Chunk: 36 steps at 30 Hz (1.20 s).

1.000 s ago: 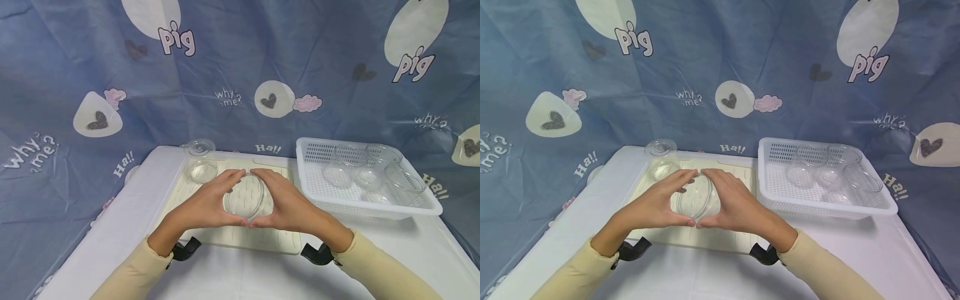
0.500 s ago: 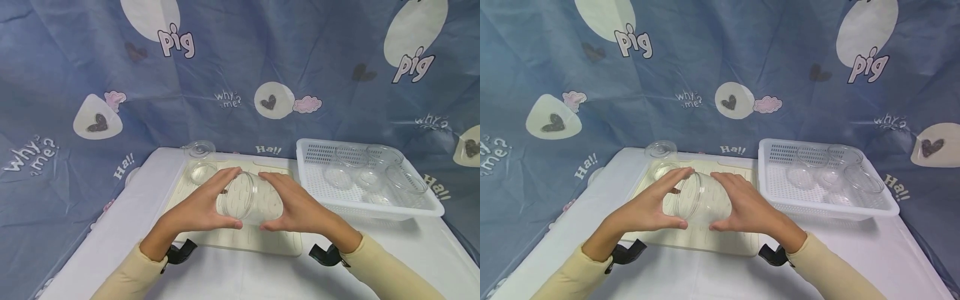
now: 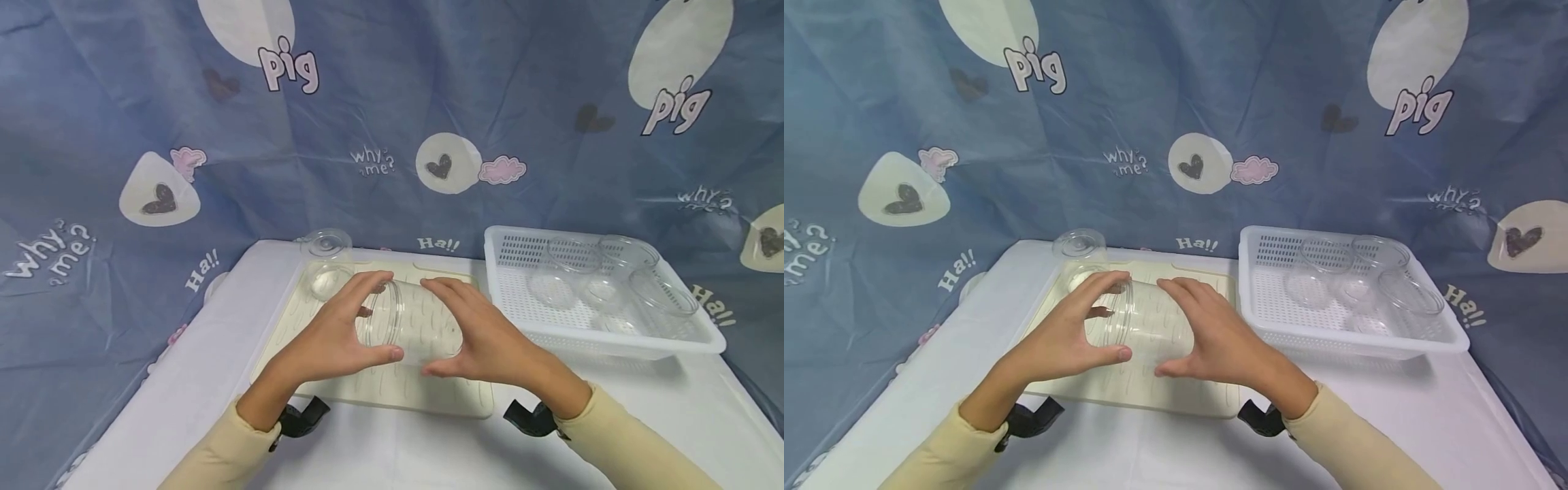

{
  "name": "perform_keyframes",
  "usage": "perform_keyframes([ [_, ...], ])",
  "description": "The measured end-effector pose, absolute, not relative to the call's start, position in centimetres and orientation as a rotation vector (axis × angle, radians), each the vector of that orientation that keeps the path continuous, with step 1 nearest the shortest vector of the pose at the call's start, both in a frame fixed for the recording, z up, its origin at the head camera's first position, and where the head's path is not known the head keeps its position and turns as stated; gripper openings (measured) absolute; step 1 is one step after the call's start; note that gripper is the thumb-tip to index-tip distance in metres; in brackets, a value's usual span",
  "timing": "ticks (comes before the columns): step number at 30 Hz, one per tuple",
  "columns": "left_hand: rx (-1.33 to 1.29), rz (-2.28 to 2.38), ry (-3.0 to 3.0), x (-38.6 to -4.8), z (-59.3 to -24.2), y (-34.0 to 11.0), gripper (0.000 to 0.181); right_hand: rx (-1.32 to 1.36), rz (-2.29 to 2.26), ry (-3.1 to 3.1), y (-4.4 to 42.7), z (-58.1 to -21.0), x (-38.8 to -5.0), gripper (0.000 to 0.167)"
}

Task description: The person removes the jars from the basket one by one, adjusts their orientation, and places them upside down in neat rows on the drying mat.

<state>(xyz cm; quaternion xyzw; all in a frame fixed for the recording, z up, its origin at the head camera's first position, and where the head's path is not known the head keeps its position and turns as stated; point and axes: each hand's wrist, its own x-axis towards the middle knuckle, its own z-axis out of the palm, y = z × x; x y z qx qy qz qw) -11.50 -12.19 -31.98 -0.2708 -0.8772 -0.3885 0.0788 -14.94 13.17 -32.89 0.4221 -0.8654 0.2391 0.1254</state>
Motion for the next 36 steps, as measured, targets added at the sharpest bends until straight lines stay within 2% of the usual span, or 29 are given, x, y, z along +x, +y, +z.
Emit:
perform_keyframes([
  [12,-0.876,-1.430,-2.553,-12.4,-33.1,-13.6,0.085,1.241,0.933,-2.519,14.4,-33.9,-14.8,0.110],
  [19,-0.945,-1.832,-2.443,-12.8,-33.7,-15.0,0.083,1.346,1.287,-2.283,14.1,-36.2,-14.4,0.129],
  [26,-1.014,-2.034,-2.329,-12.9,-34.2,-15.2,0.079,1.459,1.296,-1.958,13.2,-36.7,-14.9,0.115],
  [32,-1.119,-2.126,-2.217,-13.3,-34.4,-14.8,0.070,1.495,1.225,-1.811,12.8,-36.2,-15.5,0.111],
  [36,-1.103,-2.142,-2.225,-13.3,-34.6,-14.7,0.072,1.476,1.242,-1.823,13.0,-36.1,-15.6,0.109],
])
